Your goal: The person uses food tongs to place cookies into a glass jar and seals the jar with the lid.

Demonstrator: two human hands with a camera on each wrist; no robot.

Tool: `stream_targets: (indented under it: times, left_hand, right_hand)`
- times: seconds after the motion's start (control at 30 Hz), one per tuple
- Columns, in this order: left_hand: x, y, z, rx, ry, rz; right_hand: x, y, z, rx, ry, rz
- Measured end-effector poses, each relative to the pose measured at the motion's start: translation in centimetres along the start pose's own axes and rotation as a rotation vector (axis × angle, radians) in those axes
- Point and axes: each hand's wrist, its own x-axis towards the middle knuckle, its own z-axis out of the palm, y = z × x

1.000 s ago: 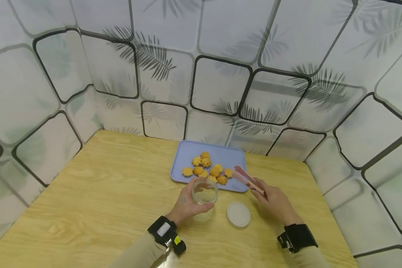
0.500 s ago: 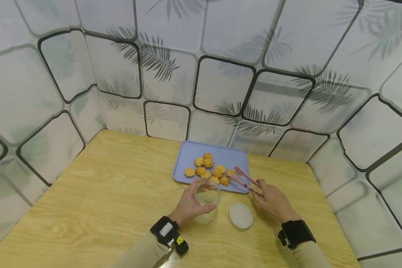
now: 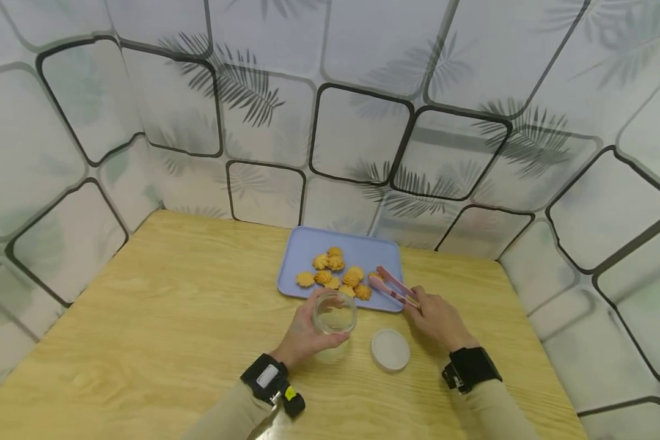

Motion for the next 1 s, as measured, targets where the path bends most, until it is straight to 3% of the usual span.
stream_targets:
  times: [0.3,0.47,0.7,0.83,1.0]
  left_hand:
    - [-0.3,-0.5,0.2,-0.098,-0.027,-0.054]
    - [-0.4,-0.7,0.1,-0.099,-0.026,-0.035]
    - [-0.1,-0.3,0.1,-0.049,-0.021,-0.026]
    - [0.0,-0.2,0.0,-0.022,-0.023,-0.023]
    - [0.0,-0.1,-0.4,-0.012,-0.021,-0.064]
  right_hand:
    - [-0.8,0.0,-0.1,-0.014,0.054,-0.037]
    - [-1.4,-0.8,-1.0,0.044,0.084,-0.075]
    - [-3.0,-4.2,-4.3,0.213,0.168,-0.224]
    - [-4.2,-6.4,-6.2,0.341,0.152,-0.323]
    - [-4.9,-8.0,-6.9,0.383,0.116,-0.415]
